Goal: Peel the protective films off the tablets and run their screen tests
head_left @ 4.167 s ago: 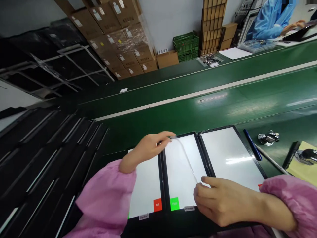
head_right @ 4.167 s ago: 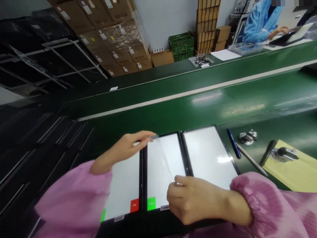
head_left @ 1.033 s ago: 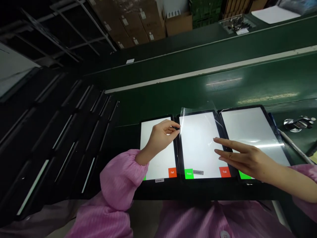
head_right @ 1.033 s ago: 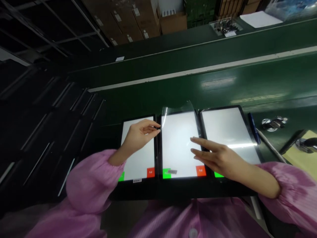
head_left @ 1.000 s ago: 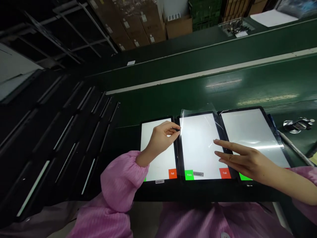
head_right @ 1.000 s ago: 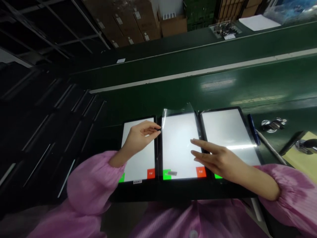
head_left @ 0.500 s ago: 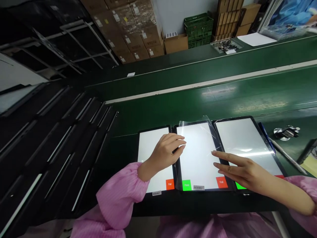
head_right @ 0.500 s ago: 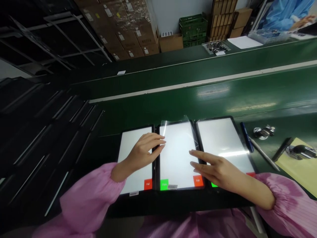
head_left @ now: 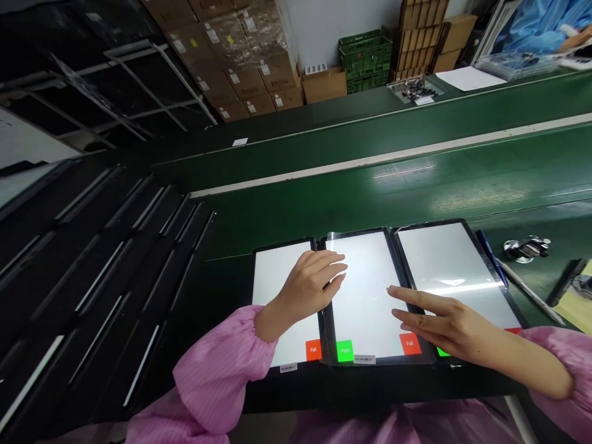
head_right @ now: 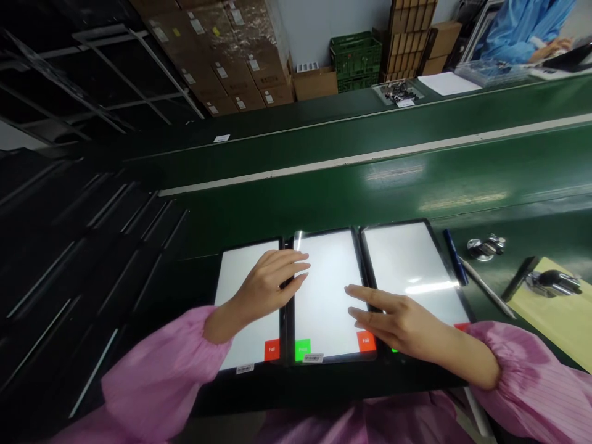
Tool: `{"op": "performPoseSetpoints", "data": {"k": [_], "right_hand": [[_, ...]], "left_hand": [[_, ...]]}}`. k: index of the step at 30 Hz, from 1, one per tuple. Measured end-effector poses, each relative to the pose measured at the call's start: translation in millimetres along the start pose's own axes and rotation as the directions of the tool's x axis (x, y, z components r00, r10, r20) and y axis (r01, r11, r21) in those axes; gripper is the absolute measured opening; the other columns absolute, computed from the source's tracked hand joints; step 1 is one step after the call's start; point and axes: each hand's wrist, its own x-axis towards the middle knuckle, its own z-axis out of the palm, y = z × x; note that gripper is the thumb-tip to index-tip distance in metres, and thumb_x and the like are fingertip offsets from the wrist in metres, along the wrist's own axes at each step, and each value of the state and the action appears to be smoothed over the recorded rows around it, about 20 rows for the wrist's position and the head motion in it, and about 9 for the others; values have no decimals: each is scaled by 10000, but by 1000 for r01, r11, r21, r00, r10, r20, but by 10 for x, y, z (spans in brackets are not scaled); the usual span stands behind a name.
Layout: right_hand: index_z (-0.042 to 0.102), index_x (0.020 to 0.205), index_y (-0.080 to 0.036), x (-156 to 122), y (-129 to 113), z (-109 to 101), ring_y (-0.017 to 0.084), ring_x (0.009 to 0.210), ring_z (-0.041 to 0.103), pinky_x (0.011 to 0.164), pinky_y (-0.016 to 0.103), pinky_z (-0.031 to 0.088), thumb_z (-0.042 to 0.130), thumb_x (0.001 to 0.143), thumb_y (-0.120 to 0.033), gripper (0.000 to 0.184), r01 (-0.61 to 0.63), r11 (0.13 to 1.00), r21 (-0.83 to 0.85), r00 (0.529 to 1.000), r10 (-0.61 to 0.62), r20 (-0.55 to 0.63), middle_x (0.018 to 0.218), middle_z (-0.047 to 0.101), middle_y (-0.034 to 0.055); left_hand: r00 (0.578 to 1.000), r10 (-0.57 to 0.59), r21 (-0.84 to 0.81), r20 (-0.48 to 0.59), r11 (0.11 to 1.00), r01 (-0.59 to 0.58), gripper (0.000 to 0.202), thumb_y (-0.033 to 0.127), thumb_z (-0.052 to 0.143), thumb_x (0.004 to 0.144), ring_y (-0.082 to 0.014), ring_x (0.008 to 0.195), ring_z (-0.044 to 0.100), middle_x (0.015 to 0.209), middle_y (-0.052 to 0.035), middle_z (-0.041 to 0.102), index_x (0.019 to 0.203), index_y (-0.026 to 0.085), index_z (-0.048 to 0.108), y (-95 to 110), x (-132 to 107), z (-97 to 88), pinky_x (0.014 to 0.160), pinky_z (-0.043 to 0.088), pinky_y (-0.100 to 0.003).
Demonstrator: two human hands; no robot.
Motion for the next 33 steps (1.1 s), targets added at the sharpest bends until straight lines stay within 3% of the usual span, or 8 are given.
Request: {"op": "performPoseSetpoints", "data": {"k": [4,9,13,19,23,33], "right_hand": [[762,1258,-148,7,-13,-69,226,1255,661,1078,210,520,406,1133,-232,387,24,1000,-17,1000,-24,-17,1453,625,154],[774,1203,-95,33,-14,-63,233,1271,653,1098,208,498,416,1121,-193,380,77,996,-38,997,-78,-12,1403,654,201],[773,1181,-56,36,41,17,215,1185,711,1053,160,509,359,1140,-238,454,39,999,-16,999,-39,-11,1391,655,239],[783,1189,-102,13,91,36,193,1091,758,995,154,552,364,1146,-283,458,-27,999,22,999,26,28,1425,648,193],[779,1186,-90,7,99,45,202,1154,729,1021,167,540,341,1152,-295,485,7,1000,-3,1000,-7,21,1405,657,207],[722,1292,-146,-28,84,0,244,1298,625,1090,245,528,436,1113,-169,338,108,990,-94,994,-106,30,1437,628,195]], "left_hand": [[1000,18,8,-24,1000,-18,204,143,550,1031,-241,995,790,1024,-98,828,1028,150,754,-1,1,-12,838,648,-392],[999,18,-15,-51,1000,-19,194,142,546,1037,-239,991,791,1017,-105,822,1029,140,740,1,-7,-11,837,673,-389],[999,-14,-99,-39,995,10,197,141,532,1042,-220,1019,783,1041,-95,813,1056,157,728,-14,-26,10,885,688,-387],[1000,-16,-87,-18,996,15,213,129,523,1039,-218,986,786,1012,-84,809,1038,167,733,-33,-36,34,859,702,-381],[1000,-14,-66,-20,998,12,207,125,530,1032,-227,961,788,996,-108,810,1016,136,736,-35,-30,37,851,702,-380],[1000,-21,-24,5,999,21,210,134,541,1027,-234,998,788,1039,-94,819,1048,163,749,-37,-51,45,862,686,-406]]}}
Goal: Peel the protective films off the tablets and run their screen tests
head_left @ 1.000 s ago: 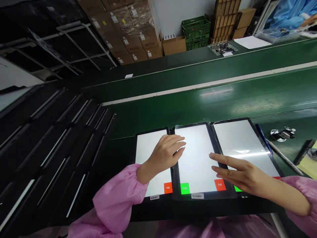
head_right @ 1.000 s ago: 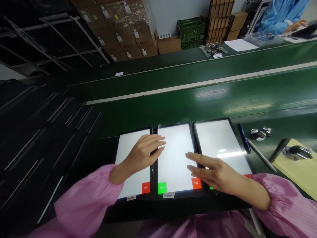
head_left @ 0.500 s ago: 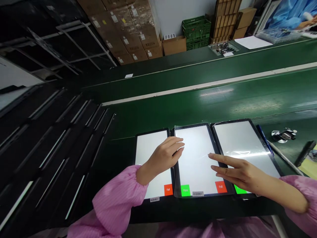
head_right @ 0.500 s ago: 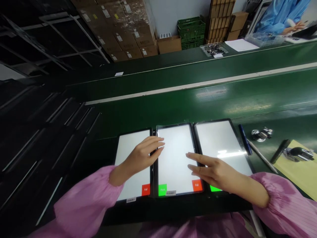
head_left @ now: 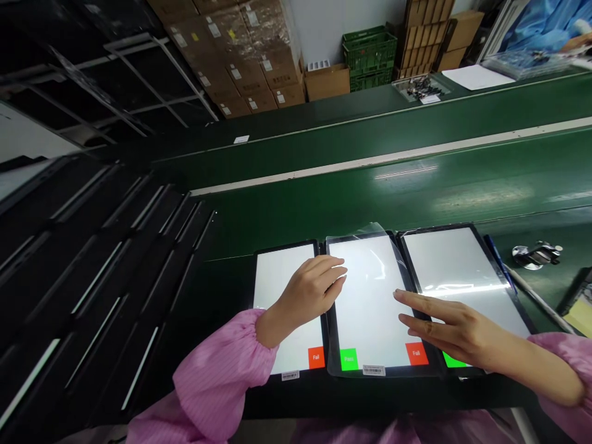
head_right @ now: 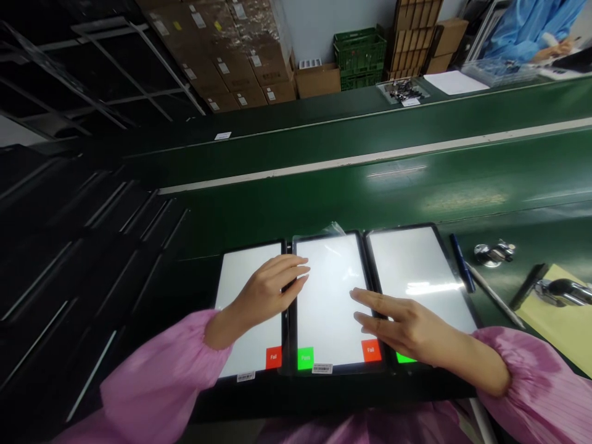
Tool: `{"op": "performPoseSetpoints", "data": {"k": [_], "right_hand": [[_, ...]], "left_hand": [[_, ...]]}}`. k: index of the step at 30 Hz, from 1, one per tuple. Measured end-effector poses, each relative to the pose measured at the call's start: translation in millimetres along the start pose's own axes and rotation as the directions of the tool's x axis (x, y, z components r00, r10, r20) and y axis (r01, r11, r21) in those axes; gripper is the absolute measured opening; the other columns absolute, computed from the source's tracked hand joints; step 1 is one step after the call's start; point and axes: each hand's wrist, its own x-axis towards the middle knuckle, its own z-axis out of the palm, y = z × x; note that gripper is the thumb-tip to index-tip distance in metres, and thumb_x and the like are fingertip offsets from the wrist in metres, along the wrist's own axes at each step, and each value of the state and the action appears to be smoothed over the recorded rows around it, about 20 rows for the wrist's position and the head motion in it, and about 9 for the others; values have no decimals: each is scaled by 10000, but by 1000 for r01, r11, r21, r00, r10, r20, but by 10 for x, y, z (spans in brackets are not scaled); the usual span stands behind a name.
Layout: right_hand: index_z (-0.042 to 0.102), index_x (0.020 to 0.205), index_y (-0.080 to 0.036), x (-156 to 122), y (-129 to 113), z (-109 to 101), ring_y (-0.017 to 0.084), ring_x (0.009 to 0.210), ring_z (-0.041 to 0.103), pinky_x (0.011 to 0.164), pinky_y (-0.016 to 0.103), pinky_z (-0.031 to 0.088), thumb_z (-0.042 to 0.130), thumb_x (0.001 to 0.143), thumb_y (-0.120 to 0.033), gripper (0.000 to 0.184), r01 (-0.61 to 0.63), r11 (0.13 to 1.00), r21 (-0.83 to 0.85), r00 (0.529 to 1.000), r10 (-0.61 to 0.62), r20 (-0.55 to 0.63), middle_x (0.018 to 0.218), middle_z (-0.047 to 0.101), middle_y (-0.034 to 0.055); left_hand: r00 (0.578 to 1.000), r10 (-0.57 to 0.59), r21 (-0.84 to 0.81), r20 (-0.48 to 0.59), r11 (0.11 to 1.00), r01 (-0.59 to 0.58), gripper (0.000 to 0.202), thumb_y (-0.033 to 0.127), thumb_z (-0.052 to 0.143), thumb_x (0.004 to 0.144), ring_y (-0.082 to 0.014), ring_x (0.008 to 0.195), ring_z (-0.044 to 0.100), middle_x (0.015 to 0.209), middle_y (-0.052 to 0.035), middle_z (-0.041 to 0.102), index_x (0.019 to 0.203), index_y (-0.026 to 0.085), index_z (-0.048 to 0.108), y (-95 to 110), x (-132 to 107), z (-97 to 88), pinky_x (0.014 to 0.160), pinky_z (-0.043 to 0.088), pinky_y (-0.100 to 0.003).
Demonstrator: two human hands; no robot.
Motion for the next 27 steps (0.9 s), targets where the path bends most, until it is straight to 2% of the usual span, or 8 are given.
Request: {"op": "performPoseSetpoints", "data": {"k": [6,10,13,17,20,22,24,27], "right_hand": [[621,1446,-197,-89,94,134,245,1304,646,1048,278,591,473,1070,-111,413,35,999,-35,997,-37,-63,1475,620,161],[741,1275,-204,-61,86,96,252,1027,753,811,384,663,387,1042,-139,429,-5,989,-147,1000,6,7,1358,712,117],[795,1064,-193,134,60,-42,268,848,705,680,443,604,339,1008,-131,463,-15,971,-238,997,33,70,1164,790,105],[706,1347,-152,528,208,-103,339,1153,688,903,508,601,524,1059,-306,374,-103,941,-323,966,171,192,1341,713,161],[482,1568,-90,683,425,-4,449,1444,485,1110,617,491,822,881,-527,882,-169,905,-391,921,286,263,1581,464,260],[376,1625,-90,657,501,76,469,1518,356,1174,644,414,905,769,-583,1120,-170,901,-399,904,304,302,1647,327,283],[315,1655,-128,574,466,140,465,1543,289,1196,656,371,930,729,-587,1202,-135,908,-398,911,271,310,1670,268,285],[329,1654,-201,505,250,218,473,1531,302,1183,693,361,964,721,-424,1150,-75,909,-409,916,225,332,1668,298,278]], "left_hand": [[994,-68,39,81,997,65,227,210,584,1022,-298,1130,760,1183,-137,799,1159,157,756,-44,-36,27,917,652,-477],[985,-91,53,148,995,84,246,275,623,1016,-306,1131,757,1212,-152,789,1181,145,752,-97,-38,5,941,631,-480],[960,-112,50,255,993,103,332,388,719,966,-318,1150,744,1256,-136,773,1231,189,740,-142,36,-50,1016,588,-528],[823,-211,52,527,975,217,800,632,838,791,-416,1397,574,1521,-156,603,1464,275,593,-175,196,-125,1192,352,-731],[765,-174,-15,620,972,233,1052,691,906,650,-474,1526,394,1661,-169,437,1547,324,498,-276,214,-214,1202,269,-780],[805,-204,-54,557,958,280,975,694,888,674,-448,1523,412,1648,-135,466,1517,356,532,-426,148,-306,1205,320,-733],[846,-332,-34,417,925,379,682,634,752,864,-387,1442,536,1546,-120,586,1455,328,600,-612,51,-398,1171,424,-656],[830,-477,31,289,871,490,387,466,593,999,-334,1191,709,1290,-126,743,1294,250,720,-820,-59,-444,1034,556,-581]]}}
